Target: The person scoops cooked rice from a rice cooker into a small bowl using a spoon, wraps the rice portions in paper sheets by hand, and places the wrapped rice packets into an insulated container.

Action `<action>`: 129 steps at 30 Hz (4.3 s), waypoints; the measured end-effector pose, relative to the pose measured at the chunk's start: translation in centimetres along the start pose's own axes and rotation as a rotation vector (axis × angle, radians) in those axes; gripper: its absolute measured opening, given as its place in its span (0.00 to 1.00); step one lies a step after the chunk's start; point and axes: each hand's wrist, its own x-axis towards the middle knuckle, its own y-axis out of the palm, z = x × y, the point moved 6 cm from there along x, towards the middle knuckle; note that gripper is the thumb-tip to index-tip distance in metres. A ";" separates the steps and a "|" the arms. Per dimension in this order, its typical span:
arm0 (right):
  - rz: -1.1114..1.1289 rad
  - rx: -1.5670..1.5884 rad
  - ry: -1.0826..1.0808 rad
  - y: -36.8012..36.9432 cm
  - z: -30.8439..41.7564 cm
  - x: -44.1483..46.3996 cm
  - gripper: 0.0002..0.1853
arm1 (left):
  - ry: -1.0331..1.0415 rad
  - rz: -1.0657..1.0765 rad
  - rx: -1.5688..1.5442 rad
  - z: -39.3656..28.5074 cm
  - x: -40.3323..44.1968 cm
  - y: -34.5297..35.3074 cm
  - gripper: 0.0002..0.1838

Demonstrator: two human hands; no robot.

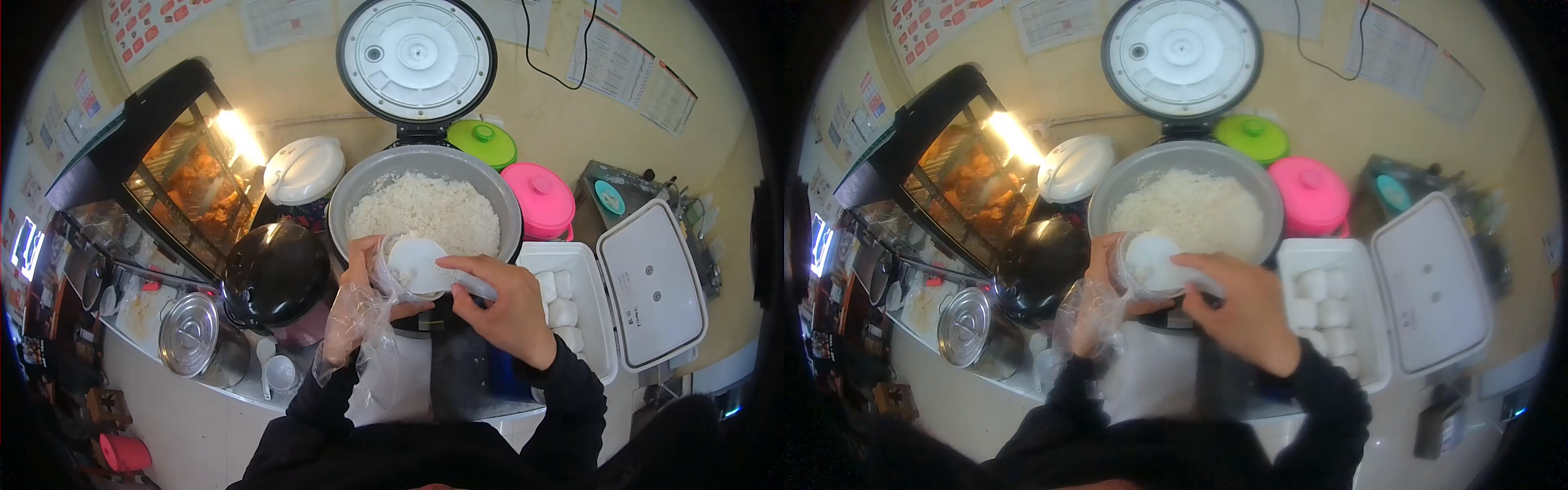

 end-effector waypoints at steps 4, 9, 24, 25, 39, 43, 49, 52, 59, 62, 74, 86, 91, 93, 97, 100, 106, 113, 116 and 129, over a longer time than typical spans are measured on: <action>0.085 0.214 0.115 0.1 -2.2 -0.6 0.19 | -0.002 0.014 -0.040 0.3 -0.3 0.9 0.60; -0.029 0.239 0.197 -3.2 -2.1 -4.4 0.19 | -0.002 0.007 -0.100 0.8 -0.4 1.2 0.60; -0.046 -0.014 0.236 -4.5 1.7 -5.7 0.18 | 0.146 -0.171 -0.043 1.1 -0.7 0.9 0.58; -0.013 0.046 0.193 -3.5 2.0 -4.6 0.18 | 0.161 -0.171 -0.034 0.8 -0.7 1.1 0.58; 0.052 0.167 0.095 1.3 0.1 -0.5 0.13 | 0.188 -0.261 0.119 -0.1 0.8 -1.2 0.60; 0.038 0.192 0.138 0.9 -0.3 0.3 0.12 | 0.127 -0.256 0.065 1.0 0.5 -1.2 0.60; 0.101 0.187 0.161 1.3 0.1 0.8 0.12 | 0.176 -0.254 -0.023 1.2 0.6 -1.2 0.61; 0.244 0.160 0.189 1.7 0.8 0.8 0.12 | 0.174 -0.244 -0.072 1.8 0.5 -1.2 0.61; 0.149 0.140 0.052 -0.1 2.0 0.6 0.17 | 0.095 -0.272 0.174 1.9 0.5 -1.9 0.60; 0.060 -0.202 -0.146 1.6 1.9 1.2 0.24 | 0.096 -0.291 0.141 1.6 0.8 -1.5 0.60; 0.010 -0.104 -0.044 3.6 1.5 1.4 0.18 | 0.194 -0.308 0.069 0.9 2.3 -1.3 0.58; -0.104 0.051 -0.042 3.2 1.1 0.6 0.15 | 0.228 -0.387 -0.027 1.6 1.4 -1.1 0.57; 0.068 0.039 -0.047 2.9 2.9 -0.7 0.16 | 0.266 -0.339 0.009 3.0 0.6 -1.6 0.59; 0.044 0.108 -0.031 0.9 3.4 0.5 0.16 | 0.265 -0.307 -0.055 3.1 0.5 -1.6 0.59; 0.046 -0.084 -0.132 2.8 2.7 0.9 0.16 | 0.190 -0.240 -0.163 2.4 0.8 -1.8 0.61; 0.124 -0.031 -0.120 0.2 2.4 0.9 0.18 | 0.171 -0.186 -0.154 3.9 0.7 -2.3 0.63; 0.235 -0.305 -0.494 -0.6 -0.1 2.5 0.26 | 0.050 0.094 -0.257 3.1 0.2 -2.8 0.66; 0.145 -0.526 -0.104 0.2 -10.1 3.5 0.15 | 0.074 0.093 -0.189 2.0 -2.0 -3.1 0.67; 0.256 -0.680 -0.209 2.0 -9.1 2.8 0.12 | 0.041 0.081 -0.222 1.2 -3.6 -3.2 0.70; -0.214 1.735 0.796 20.2 -5.0 -20.7 0.29 | -0.282 0.293 0.787 3.2 -20.5 1.0 0.38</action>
